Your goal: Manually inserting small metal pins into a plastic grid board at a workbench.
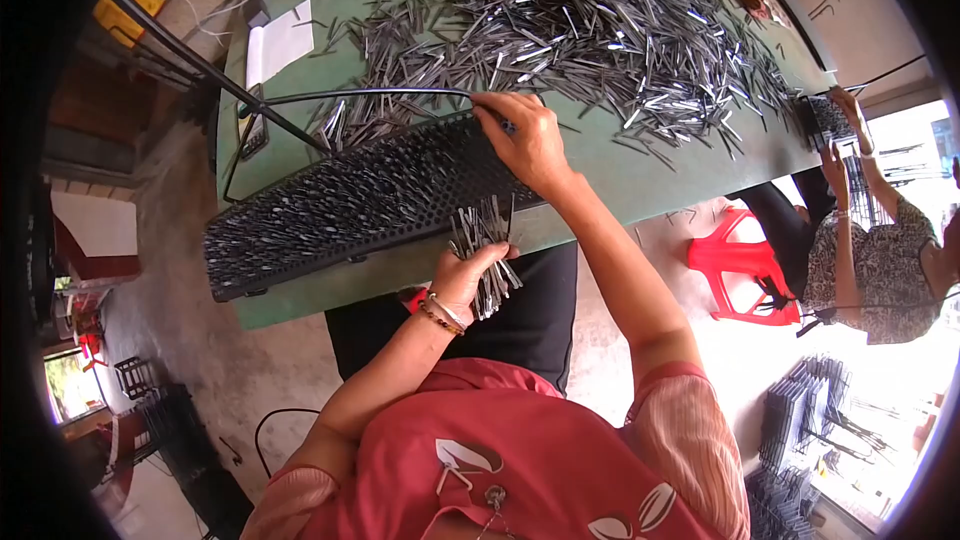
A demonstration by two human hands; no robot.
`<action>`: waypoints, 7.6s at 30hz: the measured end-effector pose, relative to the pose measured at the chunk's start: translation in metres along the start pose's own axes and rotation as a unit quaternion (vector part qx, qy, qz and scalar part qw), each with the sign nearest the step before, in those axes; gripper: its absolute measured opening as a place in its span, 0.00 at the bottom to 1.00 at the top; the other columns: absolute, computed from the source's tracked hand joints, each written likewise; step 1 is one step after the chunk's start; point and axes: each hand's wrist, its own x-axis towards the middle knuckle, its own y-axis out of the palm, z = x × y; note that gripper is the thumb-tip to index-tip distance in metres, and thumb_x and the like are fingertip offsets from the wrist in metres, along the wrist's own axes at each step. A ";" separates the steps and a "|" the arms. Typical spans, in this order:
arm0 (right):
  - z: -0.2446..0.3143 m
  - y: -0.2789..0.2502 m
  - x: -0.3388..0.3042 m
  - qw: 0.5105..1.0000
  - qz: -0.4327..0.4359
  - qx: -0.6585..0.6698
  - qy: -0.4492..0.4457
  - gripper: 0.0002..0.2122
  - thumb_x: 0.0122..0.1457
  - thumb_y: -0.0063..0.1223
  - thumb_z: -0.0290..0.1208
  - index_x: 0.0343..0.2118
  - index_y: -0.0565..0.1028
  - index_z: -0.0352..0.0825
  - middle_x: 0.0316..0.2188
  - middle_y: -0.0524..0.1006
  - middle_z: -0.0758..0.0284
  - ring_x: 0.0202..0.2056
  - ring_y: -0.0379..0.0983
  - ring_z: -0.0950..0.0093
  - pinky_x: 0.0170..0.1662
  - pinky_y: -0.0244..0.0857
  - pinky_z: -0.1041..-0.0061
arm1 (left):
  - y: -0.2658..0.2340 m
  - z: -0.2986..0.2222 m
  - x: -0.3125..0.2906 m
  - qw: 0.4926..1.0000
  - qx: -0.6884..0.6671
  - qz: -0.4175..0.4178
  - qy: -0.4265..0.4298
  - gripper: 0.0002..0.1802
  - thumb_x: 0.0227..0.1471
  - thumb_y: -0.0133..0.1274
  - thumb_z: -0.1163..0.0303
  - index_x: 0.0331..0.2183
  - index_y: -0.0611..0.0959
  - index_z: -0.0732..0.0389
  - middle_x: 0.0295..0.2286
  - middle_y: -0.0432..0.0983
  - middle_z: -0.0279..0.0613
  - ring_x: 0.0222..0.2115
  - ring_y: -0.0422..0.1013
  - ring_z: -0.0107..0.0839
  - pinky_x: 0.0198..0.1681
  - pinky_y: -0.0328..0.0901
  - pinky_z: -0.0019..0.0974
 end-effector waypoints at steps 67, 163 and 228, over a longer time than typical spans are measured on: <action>-0.010 -0.008 -0.004 0.987 0.108 -0.078 -0.088 0.13 0.48 0.51 0.18 0.39 0.76 0.31 0.34 0.71 0.61 0.36 0.69 0.62 0.40 0.65 0.67 | 0.005 0.000 0.002 0.999 -0.030 -0.002 -0.032 0.09 0.47 0.56 0.71 0.34 0.79 0.61 0.27 0.77 0.38 0.25 0.73 0.24 0.21 0.66 0.26; 0.029 -0.041 -0.030 0.919 0.315 0.131 0.199 0.08 0.53 0.58 0.29 0.28 0.78 0.27 0.21 0.73 0.68 0.25 0.67 0.83 0.27 0.60 0.80 | -0.012 -0.023 -0.003 0.987 -0.018 0.161 -0.024 0.20 0.50 0.54 0.71 0.45 0.71 0.62 0.25 0.74 0.40 0.21 0.71 0.26 0.23 0.68 0.30; 0.004 -0.013 0.006 0.929 0.215 -0.256 -0.158 0.05 0.51 0.54 0.28 0.30 0.77 0.36 0.30 0.71 0.67 0.29 0.70 0.67 0.35 0.64 0.69 | -0.016 -0.020 0.004 0.985 0.016 0.153 -0.082 0.19 0.47 0.54 0.73 0.43 0.73 0.59 0.22 0.73 0.38 0.18 0.71 0.25 0.20 0.67 0.30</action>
